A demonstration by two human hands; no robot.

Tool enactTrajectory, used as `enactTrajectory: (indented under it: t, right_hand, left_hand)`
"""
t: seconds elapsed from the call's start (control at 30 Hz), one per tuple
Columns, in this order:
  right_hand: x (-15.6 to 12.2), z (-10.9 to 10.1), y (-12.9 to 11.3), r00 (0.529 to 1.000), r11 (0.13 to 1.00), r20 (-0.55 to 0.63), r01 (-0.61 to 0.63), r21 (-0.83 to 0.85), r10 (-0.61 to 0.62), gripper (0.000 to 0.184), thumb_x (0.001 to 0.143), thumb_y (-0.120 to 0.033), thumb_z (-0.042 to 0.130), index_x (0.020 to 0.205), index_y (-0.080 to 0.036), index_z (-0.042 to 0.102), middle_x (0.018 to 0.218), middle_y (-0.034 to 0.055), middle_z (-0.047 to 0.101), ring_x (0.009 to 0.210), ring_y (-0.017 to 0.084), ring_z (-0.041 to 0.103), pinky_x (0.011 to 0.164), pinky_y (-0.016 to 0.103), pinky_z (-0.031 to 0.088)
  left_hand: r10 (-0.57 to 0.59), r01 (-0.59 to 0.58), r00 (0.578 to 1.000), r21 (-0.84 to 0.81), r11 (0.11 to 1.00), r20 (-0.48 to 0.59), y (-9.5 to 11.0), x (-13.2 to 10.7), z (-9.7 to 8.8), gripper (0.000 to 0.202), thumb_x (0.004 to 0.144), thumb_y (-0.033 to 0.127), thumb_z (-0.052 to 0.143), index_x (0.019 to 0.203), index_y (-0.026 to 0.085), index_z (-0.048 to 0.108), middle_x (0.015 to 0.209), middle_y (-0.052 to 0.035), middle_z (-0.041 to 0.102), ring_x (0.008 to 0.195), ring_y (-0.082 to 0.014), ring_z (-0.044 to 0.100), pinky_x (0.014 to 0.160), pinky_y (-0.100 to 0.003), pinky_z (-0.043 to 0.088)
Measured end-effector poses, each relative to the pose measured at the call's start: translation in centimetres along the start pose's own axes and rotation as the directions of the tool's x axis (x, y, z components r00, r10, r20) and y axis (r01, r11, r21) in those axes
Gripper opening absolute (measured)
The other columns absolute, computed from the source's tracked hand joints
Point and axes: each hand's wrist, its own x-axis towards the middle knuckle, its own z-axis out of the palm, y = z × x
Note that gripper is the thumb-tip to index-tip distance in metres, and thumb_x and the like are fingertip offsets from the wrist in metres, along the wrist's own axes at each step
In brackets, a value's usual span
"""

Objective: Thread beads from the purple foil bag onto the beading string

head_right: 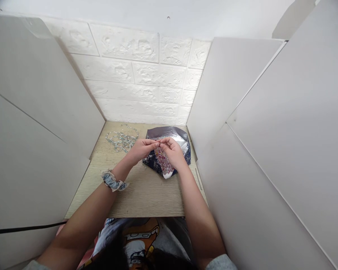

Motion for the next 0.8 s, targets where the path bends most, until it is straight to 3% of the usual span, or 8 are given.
enactTrajectory:
  t: [0.2,0.8]
  right_hand:
    - [-0.1,-0.02,0.06,1.0,1.0,0.009,-0.001,0.017,0.0,0.019,0.07,-0.035,0.059,0.078,-0.021,0.049,0.091,0.0025,0.062,0.092,0.015,0.056,0.087,0.033,0.043]
    - [-0.29,0.28,-0.69,0.999,1.0,0.048,0.02,0.001,-0.02,0.015,0.072,-0.031,0.058,0.077,-0.02,0.048,0.087,0.0013,0.06,0.09,0.013,0.056,0.084,0.03,0.043]
  left_hand:
    - [-0.016,0.016,1.0,0.007,1.0,0.019,0.1,-0.06,-0.07,0.029,0.069,0.039,0.057,0.08,0.015,0.069,0.037,0.0053,0.035,0.04,-0.0064,0.031,0.042,-0.02,0.025]
    - [-0.021,0.015,0.998,0.094,0.995,0.061,0.32,-0.18,-0.29,0.033,0.07,0.042,0.054,0.078,0.013,0.068,0.041,0.0065,0.029,0.041,-0.0053,0.026,0.043,-0.02,0.021]
